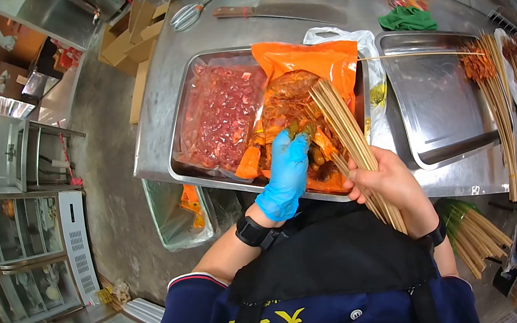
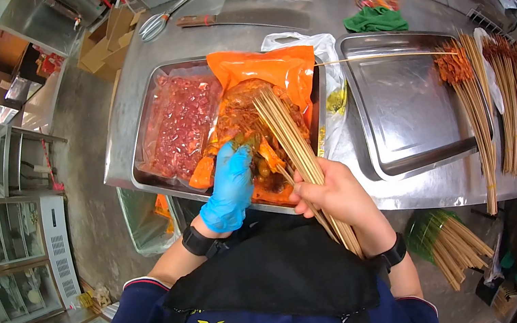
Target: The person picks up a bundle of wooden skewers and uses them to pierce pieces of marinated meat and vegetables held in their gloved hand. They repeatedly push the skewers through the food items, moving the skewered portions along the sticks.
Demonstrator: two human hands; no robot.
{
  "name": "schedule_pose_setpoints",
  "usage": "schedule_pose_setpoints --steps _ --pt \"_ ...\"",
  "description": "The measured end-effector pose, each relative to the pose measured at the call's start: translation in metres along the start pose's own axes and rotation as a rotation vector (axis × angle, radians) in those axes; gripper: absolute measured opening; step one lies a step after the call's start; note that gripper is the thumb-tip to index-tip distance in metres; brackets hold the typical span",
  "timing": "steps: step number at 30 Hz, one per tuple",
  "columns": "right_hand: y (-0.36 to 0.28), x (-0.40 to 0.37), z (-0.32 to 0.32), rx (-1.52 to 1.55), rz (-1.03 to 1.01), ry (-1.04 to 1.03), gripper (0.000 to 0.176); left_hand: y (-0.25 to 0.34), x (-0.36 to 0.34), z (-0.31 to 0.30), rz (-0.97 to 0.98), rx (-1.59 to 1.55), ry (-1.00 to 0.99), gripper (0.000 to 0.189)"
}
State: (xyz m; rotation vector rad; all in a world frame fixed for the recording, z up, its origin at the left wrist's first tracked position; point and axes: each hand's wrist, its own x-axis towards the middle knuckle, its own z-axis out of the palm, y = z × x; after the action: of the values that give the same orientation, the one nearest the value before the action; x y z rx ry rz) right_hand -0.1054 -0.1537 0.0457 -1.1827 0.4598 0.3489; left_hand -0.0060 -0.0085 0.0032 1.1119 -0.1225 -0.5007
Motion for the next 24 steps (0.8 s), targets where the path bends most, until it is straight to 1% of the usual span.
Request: schedule_pose_setpoints --steps 1,2,4,5,6,7,8,9,10,11,12,13,14,16,17,18,19,20,21,22,24 --pt "0.002 -0.001 0.001 -0.008 -0.047 0.057 0.015 -0.001 0.001 -0.002 -0.012 0.016 0.015 0.023" --pt "0.002 -0.001 -0.002 -0.007 -0.048 0.06 0.015 -0.002 0.002 -0.003 -0.024 0.032 0.028 0.021" --pt "0.003 -0.002 -0.01 -0.451 -0.306 0.104 0.017 -0.001 0.007 -0.001 -0.039 0.026 0.021 0.019" --pt "0.001 -0.004 -0.011 -0.453 -0.305 0.101 0.017 0.0 0.009 0.001 -0.052 0.02 0.018 0.018" --pt "-0.003 -0.006 -0.011 -0.383 -0.244 0.078 0.018 0.004 0.01 0.003 -0.049 0.019 0.021 0.018" --pt "-0.007 -0.009 -0.011 -0.312 -0.184 0.057 0.019 0.012 0.011 0.009 -0.105 0.085 0.003 0.017" --pt "-0.012 -0.011 -0.008 -0.313 -0.185 0.058 0.019 0.017 0.014 0.012 -0.161 0.15 -0.017 0.016" --pt "-0.016 -0.013 -0.004 -0.133 -0.057 -0.066 0.02 0.009 0.023 0.006 -0.196 0.223 -0.049 0.016" --pt "-0.019 -0.014 -0.001 0.048 0.072 -0.189 0.02 0.004 0.027 0.006 -0.195 0.218 -0.051 0.016" --pt "-0.02 -0.014 0.002 0.13 0.048 -0.249 0.022 -0.001 0.03 0.007 -0.129 0.238 -0.047 0.016" --pt "-0.017 -0.012 0.001 0.128 0.049 -0.25 0.022 -0.004 0.034 0.006 -0.064 0.261 -0.041 0.015" --pt "-0.011 -0.008 0.0 0.173 0.0 -0.204 0.023 0.0 0.037 0.003 -0.034 0.423 -0.027 0.015" --pt "-0.008 -0.005 -0.002 0.218 -0.05 -0.156 0.025 0.004 0.036 0.001 -0.031 0.423 -0.027 0.015" --pt "-0.009 -0.006 -0.006 0.204 -0.036 -0.14 0.028 0.014 0.03 -0.005 -0.074 0.26 0.038 0.016" --pt "-0.009 -0.006 -0.006 0.201 -0.031 -0.141 0.028 0.016 0.027 -0.011 -0.091 0.181 -0.009 0.02" --pt "-0.009 -0.005 -0.005 0.198 -0.023 -0.145 0.028 0.02 0.023 -0.012 -0.093 0.181 -0.005 0.02" --pt "-0.011 -0.005 -0.003 0.198 -0.017 -0.151 0.028 0.027 0.016 -0.011 -0.12 0.13 -0.05 0.022" --pt "-0.014 -0.005 0.0 0.129 0.003 -0.136 0.028 0.03 0.01 -0.011 -0.143 0.077 -0.094 0.023" --pt "-0.016 -0.005 0.002 0.058 0.021 -0.121 0.028 0.02 0.006 -0.015 -0.101 0.034 -0.029 0.026" --pt "-0.015 -0.003 0.003 0.056 0.024 -0.124 0.028 0.023 0.005 -0.015 -0.099 0.032 -0.025 0.026" --pt "-0.013 -0.001 0.003 -0.009 0.027 -0.17 0.028 0.033 0.003 -0.012 -0.192 0.056 -0.112 0.025"
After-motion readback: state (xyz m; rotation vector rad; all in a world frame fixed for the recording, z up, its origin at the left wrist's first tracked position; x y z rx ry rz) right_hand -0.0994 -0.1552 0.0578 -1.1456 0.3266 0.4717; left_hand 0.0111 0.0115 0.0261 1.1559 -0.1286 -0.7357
